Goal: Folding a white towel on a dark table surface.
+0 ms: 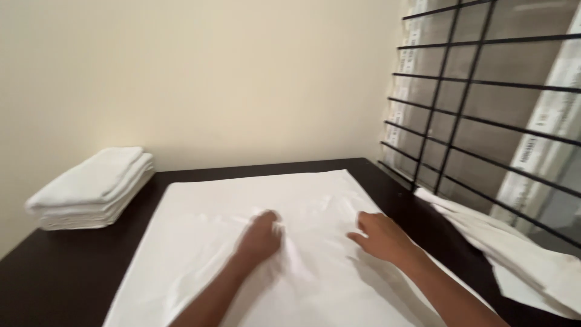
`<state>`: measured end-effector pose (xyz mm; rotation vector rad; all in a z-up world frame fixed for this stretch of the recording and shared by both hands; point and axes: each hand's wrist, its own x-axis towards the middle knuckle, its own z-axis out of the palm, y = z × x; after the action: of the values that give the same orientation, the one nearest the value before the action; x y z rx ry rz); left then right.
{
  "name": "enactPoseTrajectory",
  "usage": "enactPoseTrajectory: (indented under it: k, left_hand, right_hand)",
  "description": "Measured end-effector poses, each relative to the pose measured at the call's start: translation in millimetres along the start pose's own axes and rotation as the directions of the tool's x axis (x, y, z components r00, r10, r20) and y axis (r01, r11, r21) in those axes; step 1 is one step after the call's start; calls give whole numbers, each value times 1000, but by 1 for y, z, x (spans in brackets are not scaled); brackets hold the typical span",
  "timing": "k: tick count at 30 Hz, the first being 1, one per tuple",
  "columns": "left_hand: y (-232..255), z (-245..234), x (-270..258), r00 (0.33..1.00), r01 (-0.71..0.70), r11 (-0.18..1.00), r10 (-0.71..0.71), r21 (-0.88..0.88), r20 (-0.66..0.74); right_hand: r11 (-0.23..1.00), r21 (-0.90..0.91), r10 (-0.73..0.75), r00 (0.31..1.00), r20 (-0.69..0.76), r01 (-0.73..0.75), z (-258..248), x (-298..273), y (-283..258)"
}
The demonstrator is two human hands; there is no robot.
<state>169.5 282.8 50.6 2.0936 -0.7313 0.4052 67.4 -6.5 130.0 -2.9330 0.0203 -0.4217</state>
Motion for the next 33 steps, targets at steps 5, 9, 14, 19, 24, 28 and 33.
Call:
enactPoseTrajectory:
  k: [5,9,14,19,24,28,33]
  left_hand:
    - [-35,-109,-62,893,301,680,-447,669,51]
    - [-15,-128,-89,830,323,582,-554,747,72]
    - [-25,-151,-97,790,412,539,-613,734,7]
    - [-57,-167,-105,779,475,451,-615,756,-122]
    - [-76,-179,-98,677,547,319,-713,774,-184]
    - [-99,-185,-92,563,603,250,-806,758,-182]
    - [-103,-177,-34,423,553,129,-895,823,-144]
  right_hand:
    - [850,265,-463,886,-32,454,74,67,-83]
    - [740,334,-621,784,3,584,124,91,-164]
    - [826,136,-560,768,312,547,131,94,-179]
    - [983,31,-184,956,229,182,142,146,-34]
    - [995,-75,70,988,141,-60,141,176,70]
    - [990,-96,119,982,146,-106,146,176,80]
    - [992,-64,121,980,159,-112,155,181,94]
